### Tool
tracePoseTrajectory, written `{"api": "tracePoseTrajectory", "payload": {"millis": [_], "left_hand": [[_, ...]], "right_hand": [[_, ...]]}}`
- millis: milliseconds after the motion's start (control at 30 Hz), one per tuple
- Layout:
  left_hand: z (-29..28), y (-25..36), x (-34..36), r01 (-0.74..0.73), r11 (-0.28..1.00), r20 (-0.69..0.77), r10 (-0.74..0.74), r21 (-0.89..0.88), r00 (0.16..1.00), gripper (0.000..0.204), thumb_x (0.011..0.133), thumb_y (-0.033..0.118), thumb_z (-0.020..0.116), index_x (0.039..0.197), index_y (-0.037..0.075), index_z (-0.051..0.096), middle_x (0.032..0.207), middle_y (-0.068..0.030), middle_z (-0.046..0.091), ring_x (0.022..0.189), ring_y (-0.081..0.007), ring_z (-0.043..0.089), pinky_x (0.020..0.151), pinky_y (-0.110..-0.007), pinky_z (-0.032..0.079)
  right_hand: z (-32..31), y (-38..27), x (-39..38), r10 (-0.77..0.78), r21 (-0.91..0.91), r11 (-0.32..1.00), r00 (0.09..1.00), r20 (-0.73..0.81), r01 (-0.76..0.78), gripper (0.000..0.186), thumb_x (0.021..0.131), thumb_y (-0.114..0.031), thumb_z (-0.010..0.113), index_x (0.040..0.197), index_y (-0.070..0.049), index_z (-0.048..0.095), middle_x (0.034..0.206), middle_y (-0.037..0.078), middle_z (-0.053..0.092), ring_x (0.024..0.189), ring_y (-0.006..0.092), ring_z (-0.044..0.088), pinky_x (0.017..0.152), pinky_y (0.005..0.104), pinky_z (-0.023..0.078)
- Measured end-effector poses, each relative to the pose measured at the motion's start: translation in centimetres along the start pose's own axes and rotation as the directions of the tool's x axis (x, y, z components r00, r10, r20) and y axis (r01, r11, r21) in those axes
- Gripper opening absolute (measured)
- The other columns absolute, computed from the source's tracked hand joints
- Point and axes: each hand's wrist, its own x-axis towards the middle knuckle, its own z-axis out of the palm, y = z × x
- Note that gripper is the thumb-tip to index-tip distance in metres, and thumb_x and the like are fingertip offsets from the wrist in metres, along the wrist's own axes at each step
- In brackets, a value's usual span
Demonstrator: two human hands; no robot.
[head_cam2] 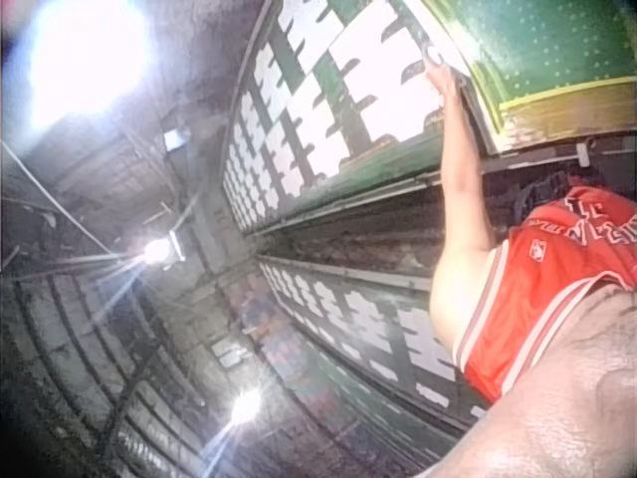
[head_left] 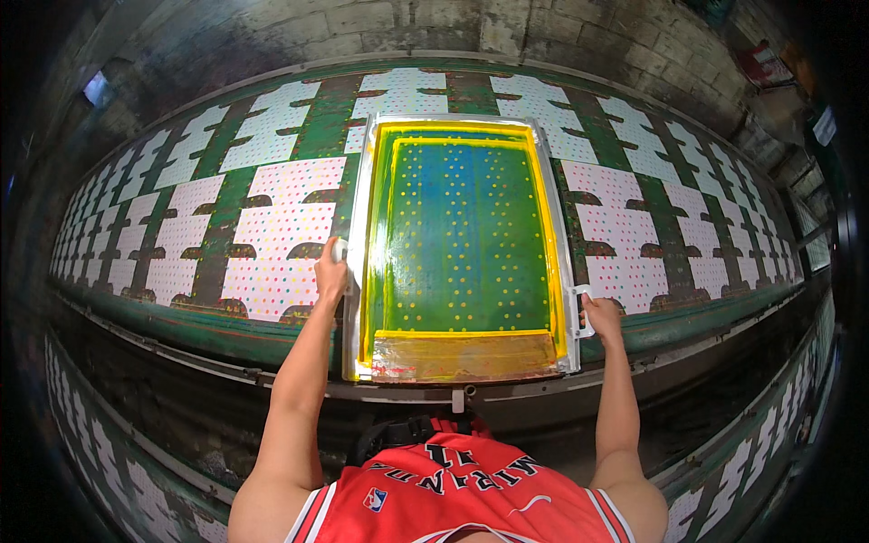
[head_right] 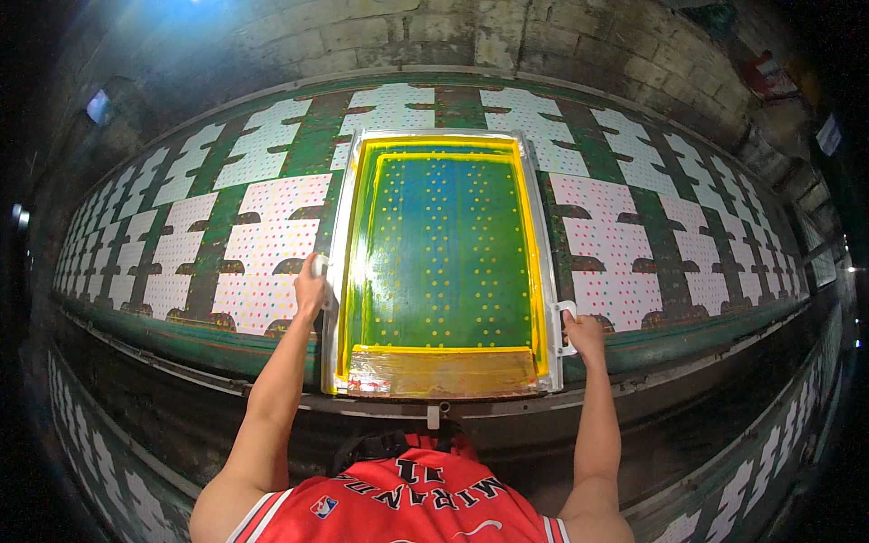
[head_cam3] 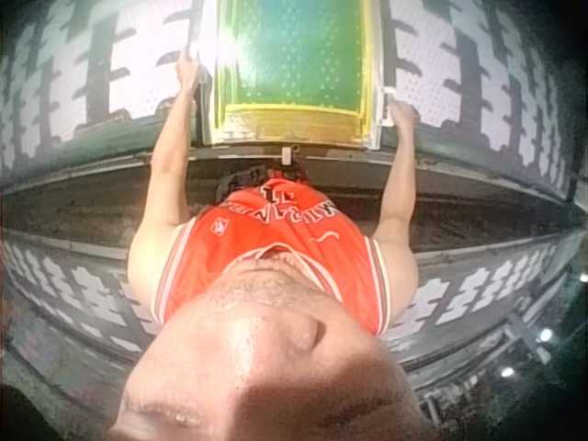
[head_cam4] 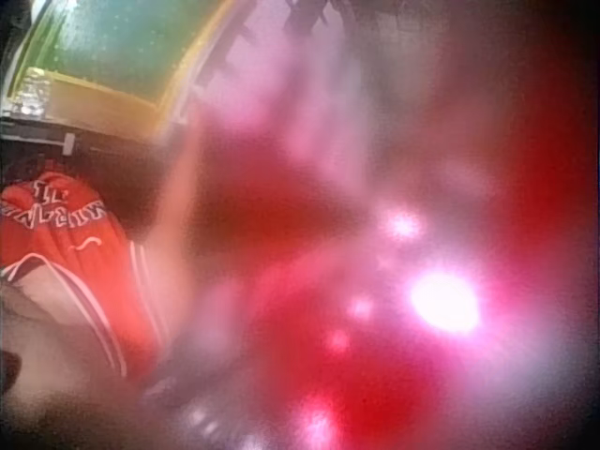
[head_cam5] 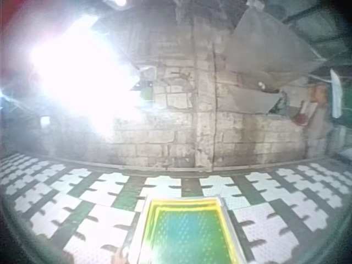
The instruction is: The person performs screen printing on a flat surface using a yellow-framed screen and a squeegee. They repeatedly pull the squeegee across the screen to transfer green ink through the mesh onto the surface below, then lift and reposition the screen to continue the process.
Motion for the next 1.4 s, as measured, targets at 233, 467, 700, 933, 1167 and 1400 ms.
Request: {"api": "tracePoseTrajectory", "payload": {"millis": [233, 467, 700, 933, 1167, 1400], "left_hand": [[0.4, -0.5, 0.3, -0.007, 1.0, 0.052, 0.007, -0.009, 0.999, 0.06, 0.083, 0.004, 0.057, 0.142, 0.017, 0.056, 0.103, -0.0296, 0.072, 0.095, -0.0433, 0.072, 0.084, -0.048, 0.054], [0.6, -0.9, 0.8, -0.033, 0.998, 0.071, 0.029, 0.058, 0.997, 0.062, 0.083, 0.003, 0.054, 0.143, 0.017, 0.05, 0.1, -0.0321, 0.071, 0.097, -0.0468, 0.07, 0.085, -0.051, 0.053], [0.7, -1.2, 0.8, -0.055, 0.995, 0.077, 0.049, 0.083, 0.996, 0.063, 0.083, 0.003, 0.052, 0.145, 0.018, 0.047, 0.097, -0.0341, 0.07, 0.093, -0.0502, 0.069, 0.084, -0.055, 0.053], [0.8, -1.2, 0.9, -0.076, 0.995, 0.101, 0.069, 0.068, 0.992, 0.063, 0.083, 0.002, 0.05, 0.145, 0.015, 0.045, 0.093, -0.0351, 0.069, 0.089, -0.0508, 0.069, 0.08, -0.056, 0.052], [0.7, -1.2, 1.0, -0.058, 0.997, 0.113, 0.053, 0.041, 0.992, 0.061, 0.083, 0.001, 0.051, 0.142, 0.016, 0.047, 0.1, -0.0338, 0.07, 0.093, -0.0502, 0.069, 0.083, -0.056, 0.052], [0.3, -0.5, 0.6, -0.043, 0.997, 0.125, 0.035, 0.058, 0.992, 0.061, 0.084, 0.002, 0.051, 0.143, 0.018, 0.045, 0.095, -0.0327, 0.07, 0.091, -0.0502, 0.069, 0.08, -0.056, 0.052]], "right_hand": [[1.8, -3.0, -3.8, -0.406, -0.308, 0.897, 0.865, -0.295, 0.316, 0.047, 0.093, -0.042, 0.071, 0.102, 0.004, 0.069, 0.104, 0.025, 0.069, 0.097, 0.0411, 0.068, 0.084, 0.05, 0.053], [6.7, -8.3, -14.1, -0.833, 0.059, 0.374, 0.308, 0.46, 0.925, 0.063, 0.069, -0.026, 0.087, 0.122, -0.001, 0.062, 0.123, 0.019, 0.061, 0.12, 0.0398, 0.057, 0.101, 0.047, 0.049], [7.9, -9.5, -16.7, -0.724, -0.247, 0.198, 0.311, 0.616, 0.949, 0.067, 0.064, -0.012, 0.084, 0.125, -0.004, 0.057, 0.125, 0.017, 0.06, 0.119, 0.0367, 0.058, 0.099, 0.0456, 0.051], [10.9, -12.0, -16.2, -0.853, -0.355, 0.377, 0.47, 0.227, 0.855, 0.031, 0.07, -0.011, 0.064, 0.099, -0.003, 0.062, 0.096, 0.016, 0.068, 0.093, 0.0338, 0.068, 0.083, 0.0452, 0.055], [13.8, -14.9, -15.7, -0.805, -0.393, 0.369, 0.501, 0.318, 0.842, 0.032, 0.066, -0.011, 0.064, 0.097, -0.008, 0.071, 0.088, 0.013, 0.073, 0.08, 0.0332, 0.072, 0.066, 0.0463, 0.057], [13.8, -14.7, -18.6, -0.683, -0.483, 0.412, 0.613, 0.397, 0.772, 0.018, 0.064, -0.014, 0.066, 0.081, -0.007, 0.066, 0.082, 0.015, 0.072, 0.074, 0.0331, 0.072, 0.063, 0.0444, 0.057]]}}
